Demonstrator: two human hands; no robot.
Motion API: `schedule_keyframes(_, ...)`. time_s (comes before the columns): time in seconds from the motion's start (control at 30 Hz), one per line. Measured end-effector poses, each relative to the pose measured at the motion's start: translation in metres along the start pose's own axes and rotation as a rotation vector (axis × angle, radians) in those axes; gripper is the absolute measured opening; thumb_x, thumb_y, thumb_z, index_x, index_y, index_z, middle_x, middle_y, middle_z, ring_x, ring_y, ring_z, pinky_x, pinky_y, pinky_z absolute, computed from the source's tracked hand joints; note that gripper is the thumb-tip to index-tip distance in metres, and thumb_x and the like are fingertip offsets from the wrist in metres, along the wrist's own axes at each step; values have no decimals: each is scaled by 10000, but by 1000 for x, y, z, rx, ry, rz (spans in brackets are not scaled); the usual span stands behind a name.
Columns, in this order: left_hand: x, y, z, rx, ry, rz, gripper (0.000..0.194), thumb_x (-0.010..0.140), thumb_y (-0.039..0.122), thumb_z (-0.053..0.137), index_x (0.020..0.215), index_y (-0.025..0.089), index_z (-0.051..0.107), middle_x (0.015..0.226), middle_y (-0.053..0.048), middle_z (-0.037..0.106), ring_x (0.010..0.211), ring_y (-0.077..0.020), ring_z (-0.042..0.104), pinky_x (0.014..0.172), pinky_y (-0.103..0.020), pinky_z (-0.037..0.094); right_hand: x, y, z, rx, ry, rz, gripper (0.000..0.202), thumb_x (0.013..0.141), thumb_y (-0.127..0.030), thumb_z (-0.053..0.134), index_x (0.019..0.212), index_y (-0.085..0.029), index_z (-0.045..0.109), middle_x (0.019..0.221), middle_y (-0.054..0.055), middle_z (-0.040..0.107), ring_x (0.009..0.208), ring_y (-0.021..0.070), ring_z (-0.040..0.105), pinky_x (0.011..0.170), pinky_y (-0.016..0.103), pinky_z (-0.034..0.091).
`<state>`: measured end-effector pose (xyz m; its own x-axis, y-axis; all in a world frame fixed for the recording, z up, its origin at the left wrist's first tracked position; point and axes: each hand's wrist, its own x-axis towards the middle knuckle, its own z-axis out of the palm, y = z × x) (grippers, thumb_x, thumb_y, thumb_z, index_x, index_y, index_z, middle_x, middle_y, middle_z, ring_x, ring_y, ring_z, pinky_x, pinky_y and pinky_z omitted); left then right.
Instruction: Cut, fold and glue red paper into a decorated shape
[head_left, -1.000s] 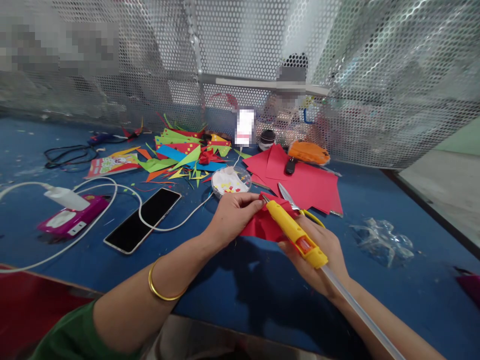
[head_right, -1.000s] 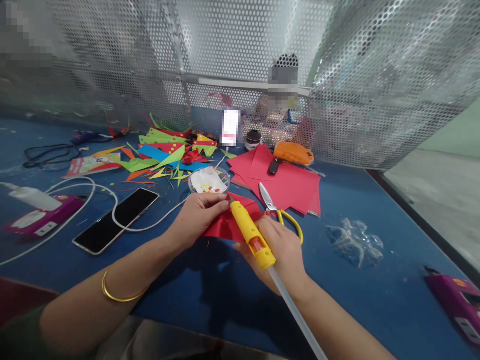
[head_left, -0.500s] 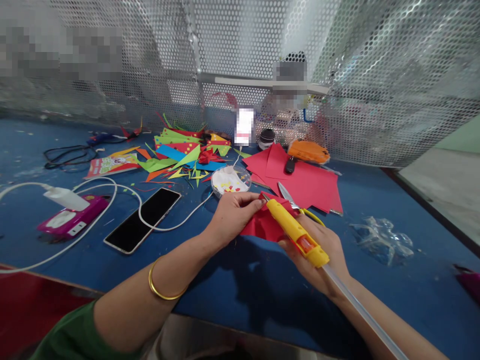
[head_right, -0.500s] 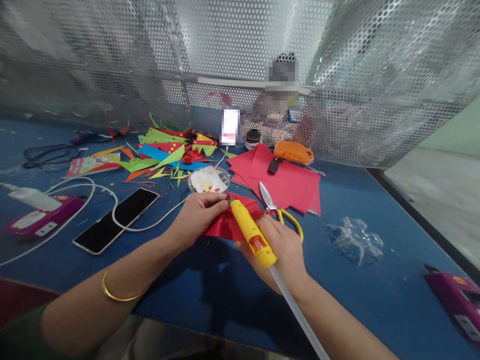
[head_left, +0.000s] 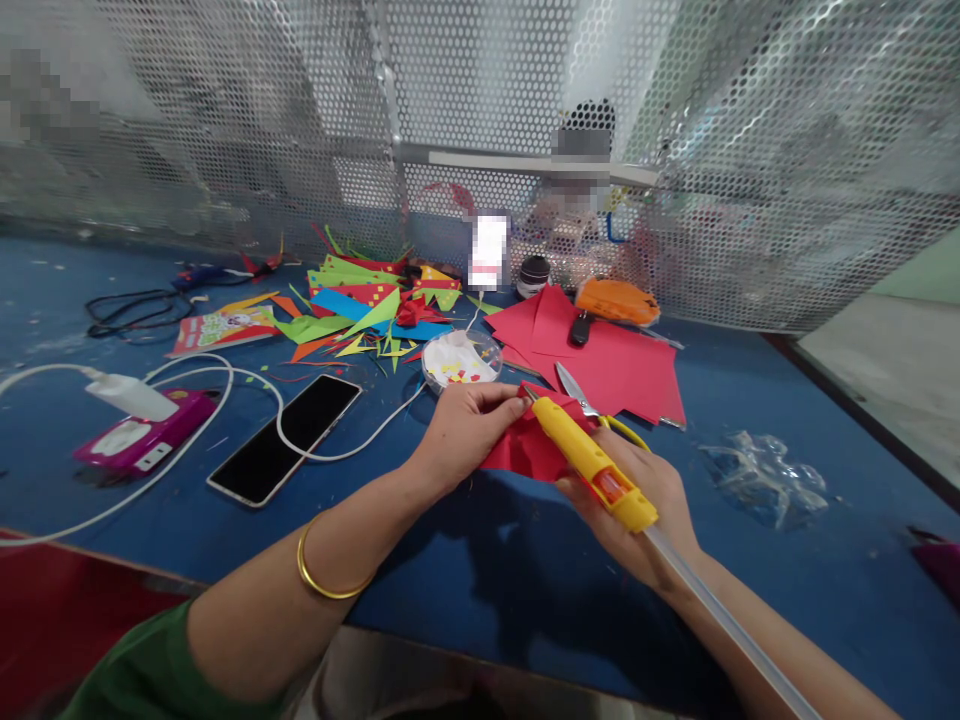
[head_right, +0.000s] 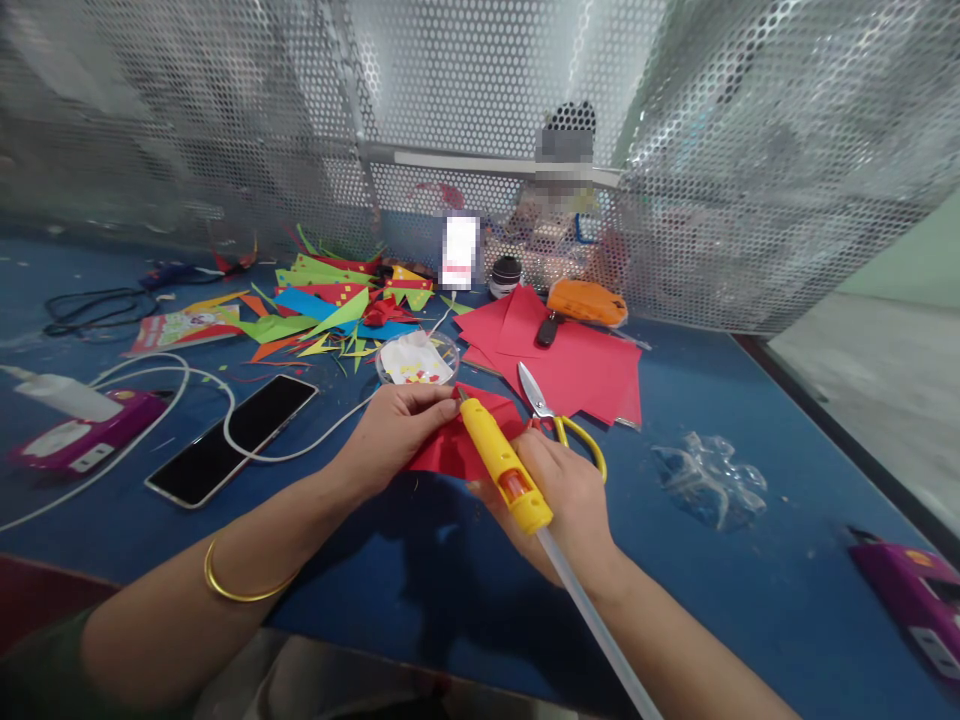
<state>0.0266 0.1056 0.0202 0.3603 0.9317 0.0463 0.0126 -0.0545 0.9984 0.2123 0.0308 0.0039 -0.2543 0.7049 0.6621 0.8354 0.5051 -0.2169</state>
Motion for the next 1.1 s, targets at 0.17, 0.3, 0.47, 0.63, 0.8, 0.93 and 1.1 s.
schedule_keyframes(0.17,0,0,0,-21,-1,-12,196,828,276,663,914,184,814,877,-30,789,750,-142,654,724,-257,500,1,0,0,-16,13,-16,300,971,-440,502,765,-227,458,619,-16,538,511,126,536,485,250,390)
schedule_keyframes(0.3,0,0,0,-9,8,-2,209,826,307,675,928,187,813,913,-36,790,788,-161,668,728,-265,507,0,0,0,-7,4,1,285,970,-425,509,775,-220,478,625,-13,550,514,124,543,488,247,392)
schedule_keyframes(0.47,0,0,0,-33,-5,-25,195,821,281,675,924,190,814,899,-33,791,770,-148,669,746,-265,517,0,0,0,-13,8,-8,289,972,-431,495,768,-228,469,621,-11,549,509,128,540,484,253,391)
schedule_keyframes(0.63,0,0,1,-70,2,-51,198,816,259,681,947,191,813,875,-38,790,775,-150,678,750,-266,519,1,0,0,-24,26,-6,281,965,-411,511,758,-227,463,615,-14,542,504,121,527,483,246,384)
schedule_keyframes(0.8,0,1,1,-60,17,-38,194,815,272,686,935,191,815,882,-41,788,757,-144,670,725,-260,515,1,0,0,-37,14,11,275,951,-415,523,759,-230,460,615,-19,544,510,121,526,489,242,385)
schedule_keyframes(0.93,0,0,1,-26,22,-11,195,817,257,673,935,197,816,897,-39,790,782,-150,670,739,-265,516,1,0,-1,-10,7,0,277,941,-401,536,741,-231,449,599,-24,525,492,117,511,485,239,370)
schedule_keyframes(1.1,1,0,0,-48,6,-34,199,819,243,665,938,192,816,895,-37,795,761,-136,667,734,-252,512,1,0,-1,-28,-1,-9,297,959,-434,517,759,-219,468,617,-26,530,499,109,522,489,231,376)
